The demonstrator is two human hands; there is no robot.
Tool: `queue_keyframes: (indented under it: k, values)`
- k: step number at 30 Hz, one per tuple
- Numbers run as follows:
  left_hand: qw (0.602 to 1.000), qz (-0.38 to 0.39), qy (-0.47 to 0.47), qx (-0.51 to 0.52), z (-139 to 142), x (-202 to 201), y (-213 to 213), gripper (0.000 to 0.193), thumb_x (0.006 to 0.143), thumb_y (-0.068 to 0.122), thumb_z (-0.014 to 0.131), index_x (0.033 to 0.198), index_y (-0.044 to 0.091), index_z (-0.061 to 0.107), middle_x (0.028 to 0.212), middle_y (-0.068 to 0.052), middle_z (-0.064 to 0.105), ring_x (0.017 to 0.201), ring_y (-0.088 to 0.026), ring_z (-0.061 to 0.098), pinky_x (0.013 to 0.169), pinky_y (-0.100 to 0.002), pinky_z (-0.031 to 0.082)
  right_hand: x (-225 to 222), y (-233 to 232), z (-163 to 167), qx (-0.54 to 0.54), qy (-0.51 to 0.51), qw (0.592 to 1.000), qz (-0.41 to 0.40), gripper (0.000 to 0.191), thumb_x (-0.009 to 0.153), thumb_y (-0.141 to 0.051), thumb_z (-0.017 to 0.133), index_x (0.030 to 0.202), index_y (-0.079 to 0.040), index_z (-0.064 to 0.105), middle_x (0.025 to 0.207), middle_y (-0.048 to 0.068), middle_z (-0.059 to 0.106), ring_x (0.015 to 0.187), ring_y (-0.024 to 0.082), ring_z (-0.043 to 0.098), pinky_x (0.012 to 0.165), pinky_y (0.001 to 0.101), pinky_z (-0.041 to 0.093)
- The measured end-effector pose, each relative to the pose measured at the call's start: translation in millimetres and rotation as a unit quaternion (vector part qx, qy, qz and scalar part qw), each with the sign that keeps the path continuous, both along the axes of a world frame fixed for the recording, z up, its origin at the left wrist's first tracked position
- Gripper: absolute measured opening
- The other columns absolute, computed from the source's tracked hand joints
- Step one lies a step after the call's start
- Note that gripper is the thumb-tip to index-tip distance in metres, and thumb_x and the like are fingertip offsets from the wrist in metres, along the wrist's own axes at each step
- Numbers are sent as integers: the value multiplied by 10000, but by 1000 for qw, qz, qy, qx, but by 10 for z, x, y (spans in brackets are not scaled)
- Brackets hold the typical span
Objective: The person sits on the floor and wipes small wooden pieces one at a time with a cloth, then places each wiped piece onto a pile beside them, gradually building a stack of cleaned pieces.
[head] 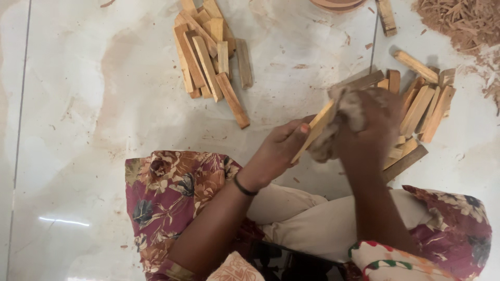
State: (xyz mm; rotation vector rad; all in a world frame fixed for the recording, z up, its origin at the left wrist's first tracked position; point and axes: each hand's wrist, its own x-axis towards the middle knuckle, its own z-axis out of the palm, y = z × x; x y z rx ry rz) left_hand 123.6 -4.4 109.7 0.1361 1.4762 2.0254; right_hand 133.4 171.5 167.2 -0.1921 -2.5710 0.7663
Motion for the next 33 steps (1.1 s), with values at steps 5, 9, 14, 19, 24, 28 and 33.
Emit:
queue_keyframes:
  k: [5, 9, 14, 19, 24, 28, 33]
  values:
    - [958, 169, 92, -214, -163, -352, -481, 426, 1103, 335, 558, 1343, -16, 566, 863, -22, 559, 690, -95, 534, 591, -242, 485, 34, 472, 261, -220, 70, 970, -69, 341, 914, 21, 672, 1240, -70, 631, 1226, 46, 642, 1174, 138, 629, 974, 286, 601]
    - [882, 305, 163, -319, -424, -871, -887, 560, 992, 206, 670, 1500, 62, 483, 1162, -131, 603, 1004, -201, 595, 842, -348, 555, 245, 695, 408, -256, 130, 953, -94, 209, 1039, 29, 668, 1245, -1, 648, 1204, 114, 673, 1031, 120, 668, 927, 267, 596]
    - [718, 238, 182, -629, -526, -916, -698, 828, 868, 289, 808, 1556, 143, 372, 1581, -295, 325, 1419, -502, 366, 1181, -564, 377, 488, 1036, 492, -497, 137, 848, -125, 249, 967, -127, 652, 1178, 2, 680, 1093, 99, 761, 979, 178, 752, 835, 294, 633]
    - [716, -21, 25, -698, -475, -810, -451, 1088, 809, 190, 806, 1651, 359, 139, 1668, -244, -152, 1508, -584, 33, 1140, -703, 253, 768, 1237, 389, -215, 83, 961, -153, 339, 893, -79, 742, 1178, 84, 657, 1067, 174, 752, 938, 281, 749, 740, 357, 619]
    - [724, -5, 56, -688, -573, -1031, -617, 1159, 719, 123, 824, 1621, 356, 135, 1674, -245, -196, 1550, -503, 47, 1193, -628, 275, 942, 1374, 291, -5, 43, 983, -178, 328, 931, -39, 749, 1205, 105, 642, 1099, 200, 729, 953, 292, 735, 767, 368, 616]
    - [712, 43, 67, -697, -632, -1149, -732, 949, 802, 55, 716, 1600, 343, 289, 1682, -219, -121, 1537, -527, 42, 1184, -658, 224, 1021, 1460, 269, -212, 88, 956, -184, 292, 980, -34, 719, 1225, 99, 635, 1126, 197, 719, 977, 278, 731, 811, 361, 621]
    - [615, 153, 340, -695, -625, -1049, -556, 678, 805, -10, 675, 1440, 221, 622, 1586, -295, 301, 1419, -540, 304, 1087, -667, 305, 1079, 1443, 255, -330, 116, 920, -174, 248, 1042, -29, 682, 1251, 92, 627, 1159, 194, 706, 1008, 259, 725, 867, 352, 628]
